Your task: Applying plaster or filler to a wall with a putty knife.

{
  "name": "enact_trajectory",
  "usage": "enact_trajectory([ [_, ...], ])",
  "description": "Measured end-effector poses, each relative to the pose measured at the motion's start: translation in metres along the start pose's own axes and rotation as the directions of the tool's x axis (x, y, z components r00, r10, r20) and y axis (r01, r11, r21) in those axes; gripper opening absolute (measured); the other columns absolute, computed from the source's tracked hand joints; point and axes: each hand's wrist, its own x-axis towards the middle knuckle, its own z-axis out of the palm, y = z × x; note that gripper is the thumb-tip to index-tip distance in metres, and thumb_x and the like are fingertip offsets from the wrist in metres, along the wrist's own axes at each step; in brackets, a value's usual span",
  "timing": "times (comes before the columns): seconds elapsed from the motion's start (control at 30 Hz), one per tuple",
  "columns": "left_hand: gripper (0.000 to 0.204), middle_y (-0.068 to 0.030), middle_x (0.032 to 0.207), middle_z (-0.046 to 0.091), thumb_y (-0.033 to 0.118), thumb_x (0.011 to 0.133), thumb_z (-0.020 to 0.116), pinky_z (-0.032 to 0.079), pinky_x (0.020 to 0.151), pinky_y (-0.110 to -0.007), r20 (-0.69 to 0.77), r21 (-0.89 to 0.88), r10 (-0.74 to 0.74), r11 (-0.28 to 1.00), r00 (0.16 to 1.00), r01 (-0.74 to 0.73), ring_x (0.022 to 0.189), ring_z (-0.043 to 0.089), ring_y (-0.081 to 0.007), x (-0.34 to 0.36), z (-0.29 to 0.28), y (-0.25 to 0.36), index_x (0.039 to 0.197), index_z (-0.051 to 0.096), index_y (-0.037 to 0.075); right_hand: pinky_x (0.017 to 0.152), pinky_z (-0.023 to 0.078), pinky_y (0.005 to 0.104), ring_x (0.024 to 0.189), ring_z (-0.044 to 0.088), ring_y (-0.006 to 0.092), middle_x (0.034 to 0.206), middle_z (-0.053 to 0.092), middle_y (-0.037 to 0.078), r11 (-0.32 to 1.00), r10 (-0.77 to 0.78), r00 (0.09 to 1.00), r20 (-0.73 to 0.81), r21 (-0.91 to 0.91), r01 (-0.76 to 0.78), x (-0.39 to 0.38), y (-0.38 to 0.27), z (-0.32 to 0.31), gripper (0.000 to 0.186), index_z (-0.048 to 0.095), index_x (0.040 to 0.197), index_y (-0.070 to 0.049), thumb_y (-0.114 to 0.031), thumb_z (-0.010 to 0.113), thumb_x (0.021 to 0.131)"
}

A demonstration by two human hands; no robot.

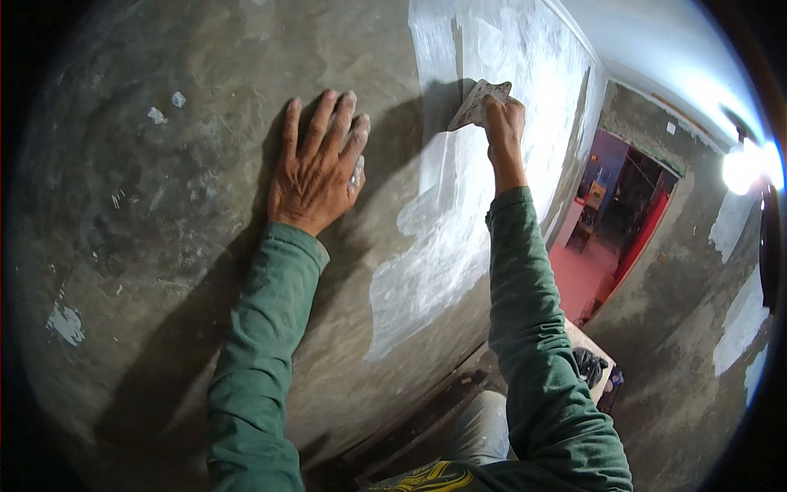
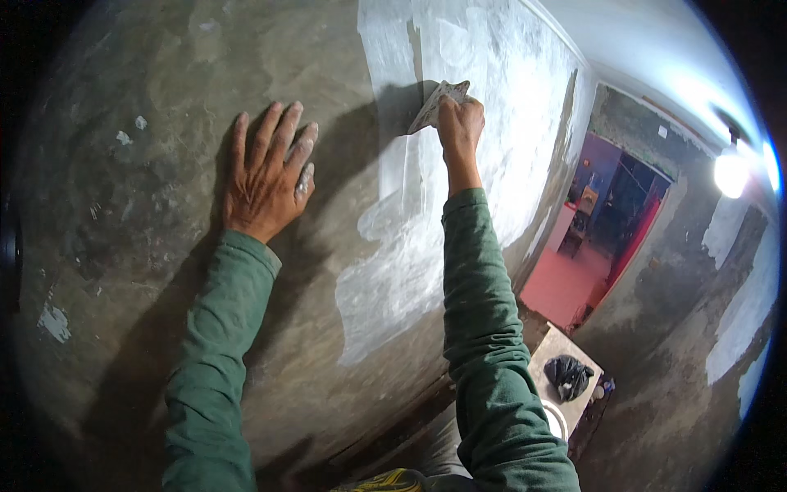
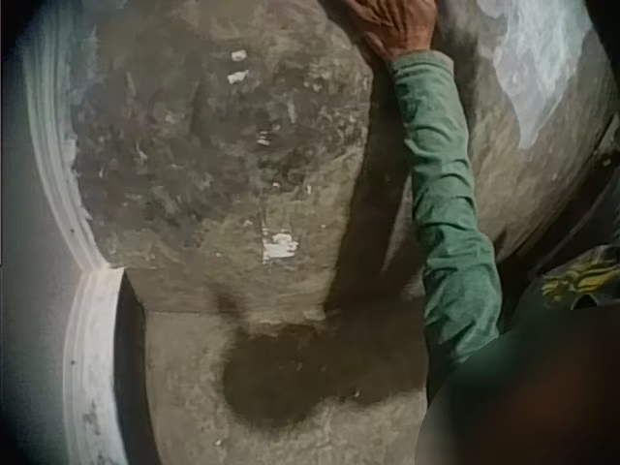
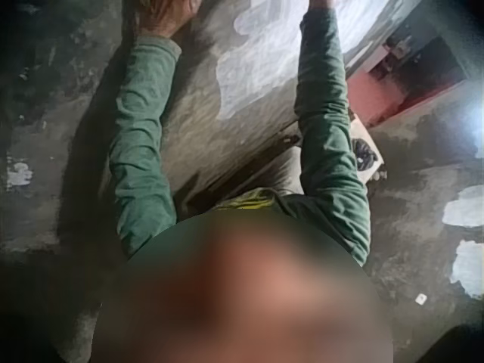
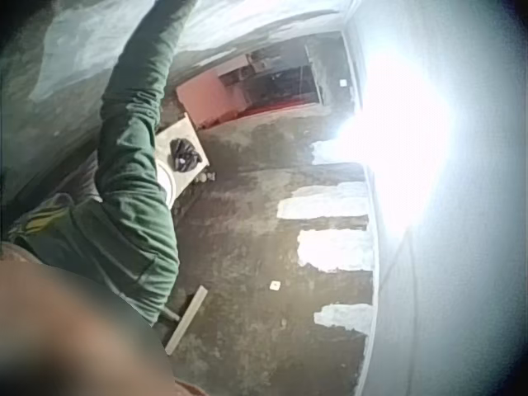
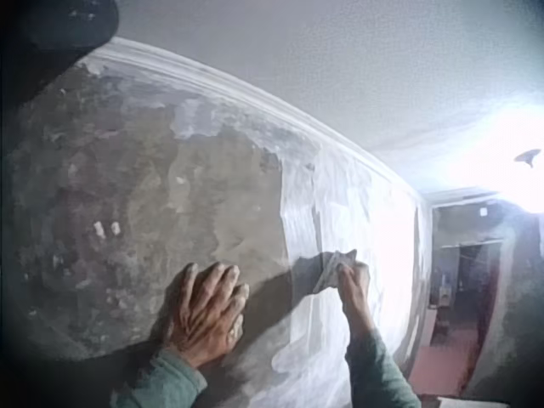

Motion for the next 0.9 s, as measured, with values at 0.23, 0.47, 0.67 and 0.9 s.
enact_trajectory([
  [0.23,0.056,-0.0072,0.162,0.038,0.037,0.091,0.066,0.016,0.128,-0.059,0.071,-0.086,0.000,0.996,0.997,0.006,0.154,0.027,-0.0266,-0.002,-0.011,-0.002,0.143,0.057,0.017,0.088,0.051,0.0527,0.097,0.066,0.0525,0.098,0.069,0.035,0.940,-0.201,0.979,0.026,-0.275,0.200,0.073,-0.073,0.028,0.042,0.073,0.091,0.008,-0.030,0.059,0.082],
  [0.47,0.053,-0.0089,0.157,0.045,0.033,0.090,0.068,0.021,0.125,-0.060,-0.010,-0.085,0.003,0.996,1.000,-0.004,0.151,0.034,-0.0279,-0.009,-0.003,-0.007,0.140,0.060,0.016,0.098,0.051,0.0519,0.108,0.066,0.0490,0.108,0.071,0.031,0.818,-0.355,0.934,0.030,-0.474,0.326,0.124,-0.142,0.072,0.040,0.075,0.108,0.002,-0.026,0.058,0.084],
  [0.67,0.057,-0.0094,0.156,0.046,0.027,0.085,0.074,0.024,0.124,-0.061,-0.037,-0.129,0.009,0.992,0.999,-0.014,0.150,0.035,-0.0285,-0.009,0.000,-0.010,0.139,0.059,0.015,0.087,0.056,0.0494,0.095,0.070,0.0463,0.096,0.073,0.026,0.590,-0.753,0.650,0.106,-0.330,0.737,0.158,-0.192,0.075,0.031,0.075,0.107,-0.004,-0.026,0.057,0.095],
  [0.9,0.057,-0.0091,0.156,0.045,0.028,0.087,0.071,0.023,0.124,-0.061,-0.009,-0.119,0.006,0.993,1.000,-0.007,0.150,0.035,-0.0277,-0.001,-0.004,-0.002,0.140,0.058,0.015,0.089,0.054,0.0518,0.101,0.068,0.0459,0.104,0.072,0.027,0.538,-0.701,0.685,0.200,-0.482,0.691,0.158,-0.141,0.046,0.028,0.076,0.111,-0.007,-0.022,0.060,0.093],
])
